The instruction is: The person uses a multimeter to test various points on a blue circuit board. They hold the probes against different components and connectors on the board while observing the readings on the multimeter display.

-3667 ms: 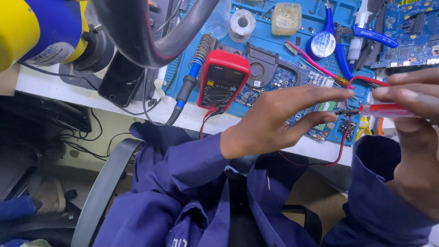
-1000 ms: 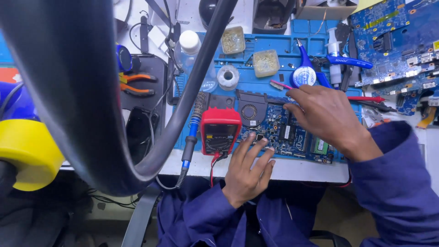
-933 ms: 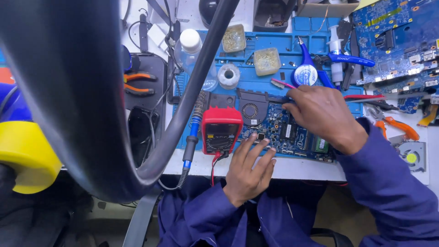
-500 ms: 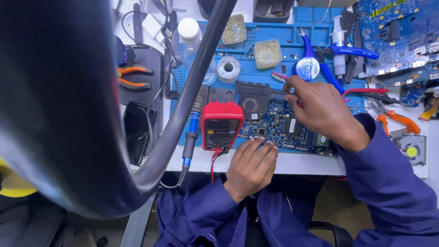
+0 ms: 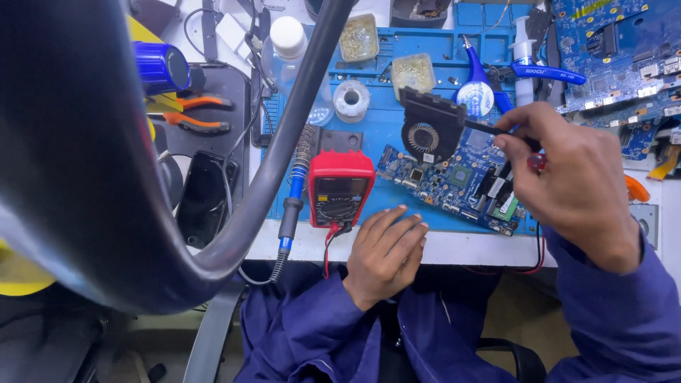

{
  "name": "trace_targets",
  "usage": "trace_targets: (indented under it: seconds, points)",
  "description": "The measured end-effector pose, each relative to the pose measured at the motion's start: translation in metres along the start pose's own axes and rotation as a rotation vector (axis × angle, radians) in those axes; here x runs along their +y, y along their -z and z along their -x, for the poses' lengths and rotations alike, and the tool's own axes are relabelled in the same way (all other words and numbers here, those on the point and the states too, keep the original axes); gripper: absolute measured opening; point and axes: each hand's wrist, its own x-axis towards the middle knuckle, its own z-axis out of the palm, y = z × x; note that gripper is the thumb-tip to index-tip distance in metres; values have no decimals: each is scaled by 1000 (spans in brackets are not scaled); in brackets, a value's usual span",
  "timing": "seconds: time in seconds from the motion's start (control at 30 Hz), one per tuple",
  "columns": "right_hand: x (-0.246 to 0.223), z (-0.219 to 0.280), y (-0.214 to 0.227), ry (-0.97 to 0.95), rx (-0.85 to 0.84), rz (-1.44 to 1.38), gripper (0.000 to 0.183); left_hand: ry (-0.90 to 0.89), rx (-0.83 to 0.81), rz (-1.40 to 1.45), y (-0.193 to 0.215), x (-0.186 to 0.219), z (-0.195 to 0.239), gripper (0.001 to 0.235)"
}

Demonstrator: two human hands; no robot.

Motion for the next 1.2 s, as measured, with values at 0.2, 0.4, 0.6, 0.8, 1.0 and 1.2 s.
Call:
trace_targets:
  seconds: [0.2, 0.4, 0.6, 0.8, 1.0, 1.2]
  points:
    - [7, -2, -12, -1, 10, -16, 16, 88, -48, 28, 1, 3, -3, 25]
    - [13, -11, -18, 33, 48, 24, 14, 222, -217, -78, -4, 4, -12, 47]
    - [33, -25, -28, 18, 53, 14, 8, 422, -265, -69, -9, 4, -42, 63]
    - [40, -25, -30, 14, 32, 41, 9, 444, -262, -40, -25, -12, -50, 55]
    - [45, -25, -33, 8, -5, -9, 10, 369, -285, -297, -31, -6, -43, 53]
    - [40, -24, -37, -16, -84, -50, 12, 330, -310, -433, -19, 4, -32, 54]
